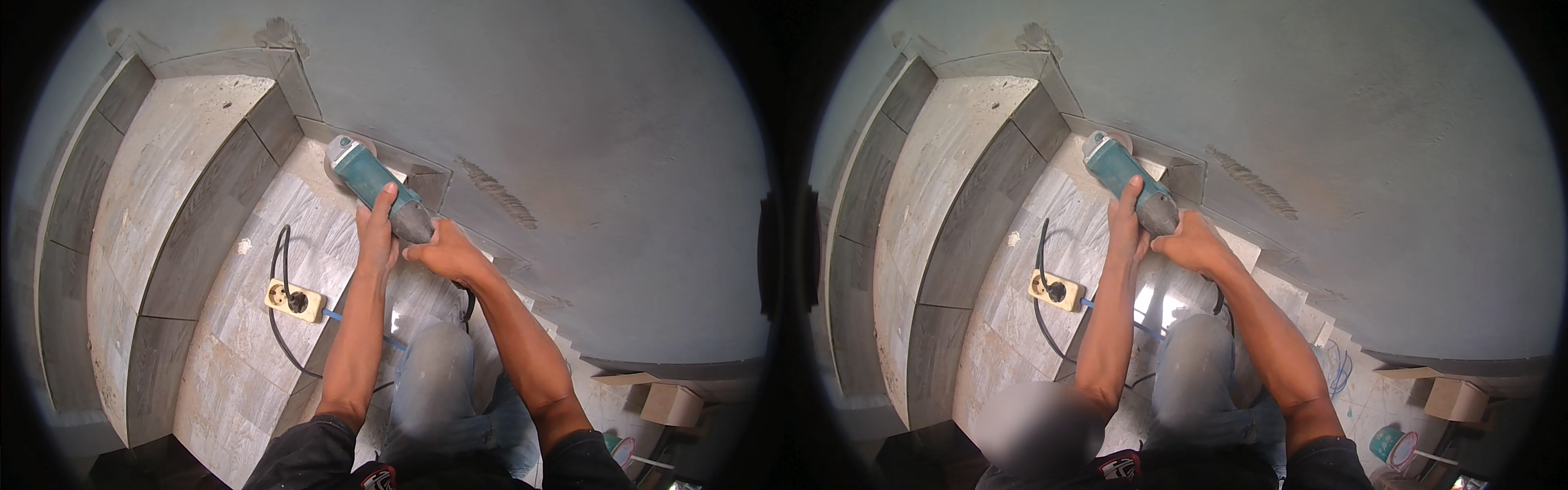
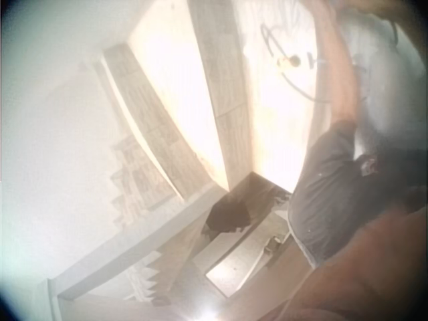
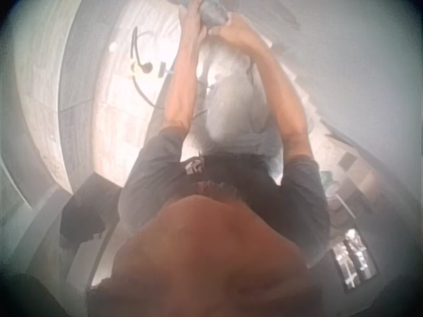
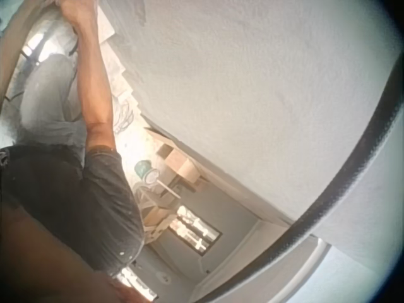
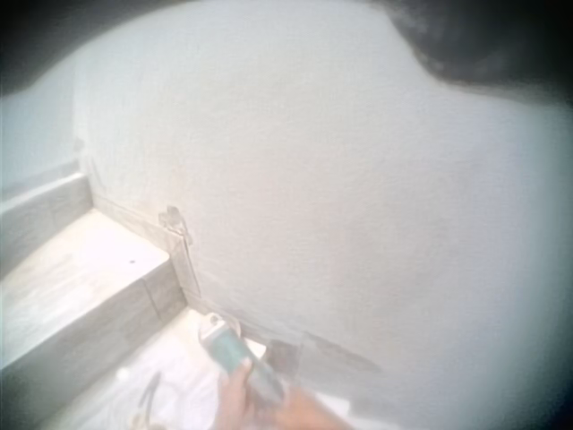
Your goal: The person uses an angle grinder to smooth or cut the edges of tiles on a staircase.
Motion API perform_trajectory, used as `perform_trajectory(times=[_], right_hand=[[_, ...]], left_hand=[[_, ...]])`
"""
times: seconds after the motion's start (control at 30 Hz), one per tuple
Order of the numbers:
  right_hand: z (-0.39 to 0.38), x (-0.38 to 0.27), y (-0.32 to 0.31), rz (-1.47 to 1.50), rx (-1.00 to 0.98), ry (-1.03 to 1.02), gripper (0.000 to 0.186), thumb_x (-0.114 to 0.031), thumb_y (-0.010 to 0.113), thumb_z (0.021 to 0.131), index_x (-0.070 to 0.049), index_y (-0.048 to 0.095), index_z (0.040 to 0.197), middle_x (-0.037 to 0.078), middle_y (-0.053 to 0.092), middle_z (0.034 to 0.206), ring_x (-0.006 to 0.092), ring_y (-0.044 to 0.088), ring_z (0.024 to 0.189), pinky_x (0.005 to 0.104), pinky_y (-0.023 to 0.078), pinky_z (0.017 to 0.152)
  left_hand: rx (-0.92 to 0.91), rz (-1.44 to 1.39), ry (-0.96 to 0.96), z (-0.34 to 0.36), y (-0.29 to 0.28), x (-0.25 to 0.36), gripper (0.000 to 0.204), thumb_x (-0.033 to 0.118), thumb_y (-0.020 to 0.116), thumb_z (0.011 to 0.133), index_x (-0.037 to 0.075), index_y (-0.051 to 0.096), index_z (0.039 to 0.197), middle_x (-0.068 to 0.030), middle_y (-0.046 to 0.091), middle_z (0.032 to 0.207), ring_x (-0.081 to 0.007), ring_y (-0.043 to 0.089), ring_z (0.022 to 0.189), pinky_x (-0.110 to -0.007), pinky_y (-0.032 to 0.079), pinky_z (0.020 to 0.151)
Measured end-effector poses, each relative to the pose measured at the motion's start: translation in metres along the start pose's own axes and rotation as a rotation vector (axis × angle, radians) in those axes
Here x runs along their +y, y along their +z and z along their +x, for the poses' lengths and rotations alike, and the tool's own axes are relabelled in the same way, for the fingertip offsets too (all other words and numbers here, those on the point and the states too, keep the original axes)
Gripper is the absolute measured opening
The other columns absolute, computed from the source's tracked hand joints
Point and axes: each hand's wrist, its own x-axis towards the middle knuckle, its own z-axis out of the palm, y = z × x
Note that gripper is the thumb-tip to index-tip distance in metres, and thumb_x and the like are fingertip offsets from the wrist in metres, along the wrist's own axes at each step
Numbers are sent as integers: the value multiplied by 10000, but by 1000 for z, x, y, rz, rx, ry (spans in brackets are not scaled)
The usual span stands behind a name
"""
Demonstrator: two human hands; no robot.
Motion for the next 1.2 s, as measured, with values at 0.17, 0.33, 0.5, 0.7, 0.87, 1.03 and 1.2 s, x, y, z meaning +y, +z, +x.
perform_trajectory(times=[0.17, 0.33, 0.5, 0.7, 0.87, 1.03, 1.2], right_hand=[[6, 1, 4, 3, 5, -10, 355, -204, 733, 678, 61, 624, 887, 121, 616, 754, 211, 596, 709, 354, 462, 660], [12, 1, 6, 33, 6, -30, 347, -221, 735, 663, 52, 618, 843, 153, 627, 748, 244, 626, 722, 374, 471, 658], [21, 4, 12, 42, 11, -50, 347, -218, 730, 665, 54, 617, 848, 159, 633, 753, 250, 631, 722, 374, 473, 657], [24, -3, 13, 20, -2, -47, 341, -214, 722, 671, 59, 614, 844, 177, 635, 759, 253, 635, 723, 379, 476, 655], [26, -13, 16, -6, 1, -26, 344, -211, 725, 668, 68, 614, 837, 182, 631, 746, 253, 639, 709, 379, 477, 633], [32, -12, 18, -11, 31, -57, 329, -209, 725, 668, 71, 618, 804, 174, 628, 710, 251, 643, 687, 384, 479, 620], [33, -23, 21, -42, 29, -74, 331, -217, 721, 670, 76, 626, 790, 183, 625, 691, 248, 646, 668, 391, 482, 610]], left_hand=[[13, 7, 3, 2, -2, 4, 396, 292, 687, 906, -4, 522, 1111, -84, 599, 949, -182, 636, 833, -346, 559, 741], [30, -9, -10, 7, -4, 6, 403, 293, 689, 907, -8, 523, 1117, -89, 602, 951, -187, 637, 836, -349, 560, 748], [24, -10, -10, 12, -9, 9, 403, 291, 688, 907, -2, 515, 1121, -94, 604, 953, -193, 640, 836, -355, 561, 748], [40, -1, -4, 16, -12, 14, 394, 293, 689, 906, 11, 510, 1117, -88, 603, 939, -195, 643, 820, -359, 565, 733], [49, -9, -12, 20, -16, 19, 395, 297, 687, 906, 15, 509, 1119, -86, 604, 933, -196, 646, 808, -361, 569, 722], [31, 8, 8, 25, -17, 21, 403, 302, 687, 907, 14, 510, 1126, -90, 608, 940, -200, 649, 812, -358, 568, 719], [40, -17, -14, 27, -20, 28, 411, 267, 697, 896, 8, 494, 1143, -78, 590, 960, -181, 629, 845, -341, 553, 751]])
